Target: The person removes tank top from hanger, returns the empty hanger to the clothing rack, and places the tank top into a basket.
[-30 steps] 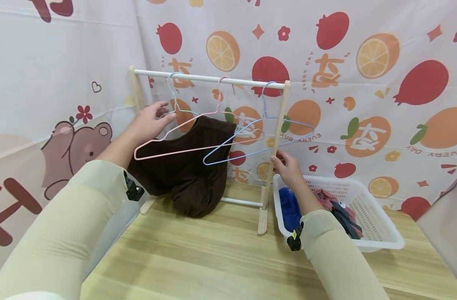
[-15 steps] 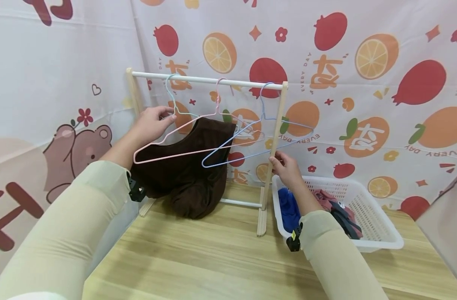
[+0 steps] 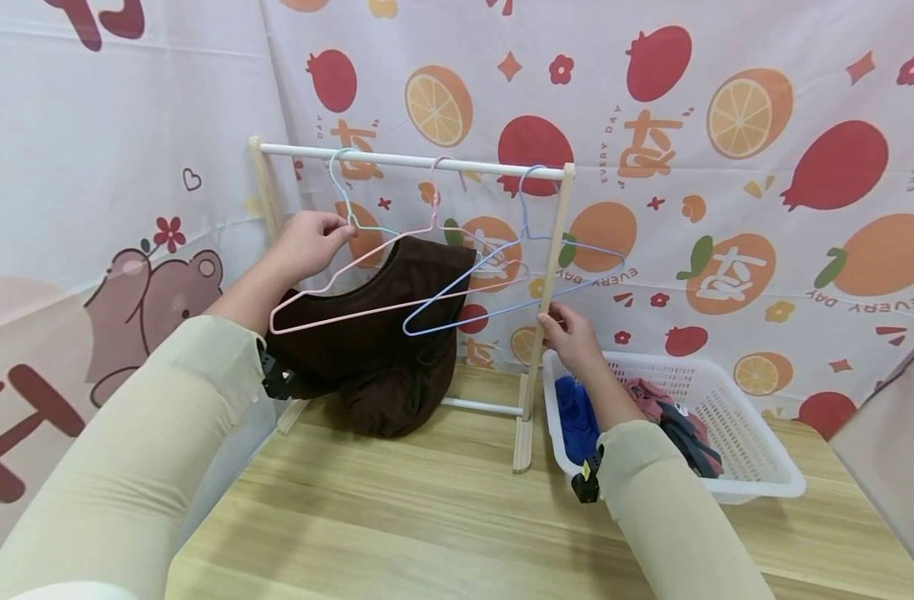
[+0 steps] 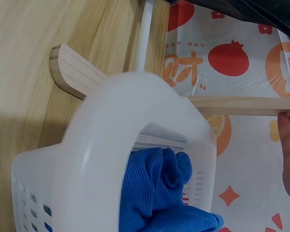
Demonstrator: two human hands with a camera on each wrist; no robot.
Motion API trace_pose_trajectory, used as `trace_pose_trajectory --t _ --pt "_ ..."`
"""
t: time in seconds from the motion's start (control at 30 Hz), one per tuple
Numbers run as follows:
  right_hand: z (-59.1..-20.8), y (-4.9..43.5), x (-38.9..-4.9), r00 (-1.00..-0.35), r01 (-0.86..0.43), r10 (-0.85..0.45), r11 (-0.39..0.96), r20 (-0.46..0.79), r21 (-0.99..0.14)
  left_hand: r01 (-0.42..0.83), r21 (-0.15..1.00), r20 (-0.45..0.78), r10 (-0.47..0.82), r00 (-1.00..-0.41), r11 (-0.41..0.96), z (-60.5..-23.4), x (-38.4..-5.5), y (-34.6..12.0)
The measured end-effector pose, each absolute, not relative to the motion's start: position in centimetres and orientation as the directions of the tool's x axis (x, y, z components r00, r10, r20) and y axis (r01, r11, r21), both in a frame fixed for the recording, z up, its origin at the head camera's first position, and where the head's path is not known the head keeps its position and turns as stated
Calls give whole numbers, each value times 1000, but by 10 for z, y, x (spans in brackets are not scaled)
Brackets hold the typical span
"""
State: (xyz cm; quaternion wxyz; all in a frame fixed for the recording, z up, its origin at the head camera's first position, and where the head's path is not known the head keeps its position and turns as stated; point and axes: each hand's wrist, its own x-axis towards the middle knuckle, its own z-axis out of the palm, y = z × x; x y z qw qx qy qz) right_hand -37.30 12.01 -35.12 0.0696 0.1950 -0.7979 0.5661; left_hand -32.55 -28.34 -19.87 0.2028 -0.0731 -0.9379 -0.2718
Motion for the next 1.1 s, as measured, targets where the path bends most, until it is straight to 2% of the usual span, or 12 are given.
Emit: trace_pose_trajectory --t 0.17,0.43,0.7,0.9,1.1 --pt "-354 119 -372 -916 -383 -239 288 321 -878 242 477 446 4 -895 845 -198 -323 -283" --pt "-347 118 -369 -924 -357 -244 270 295 -894 286 475 587 -57 -808 832 -189 -313 -279" --pt "-324 114 -346 -920 -350 -269 244 284 -904 288 538 508 -32 -861 793 -205 -311 -294" --pt "-337 118 -361 -924 -347 -258 261 282 -901 317 601 479 -13 -878 734 -232 -315 -301" --pt "-350 122 -375 -925 -358 -238 296 295 -885 301 656 387 34 -921 692 -260 -304 -294"
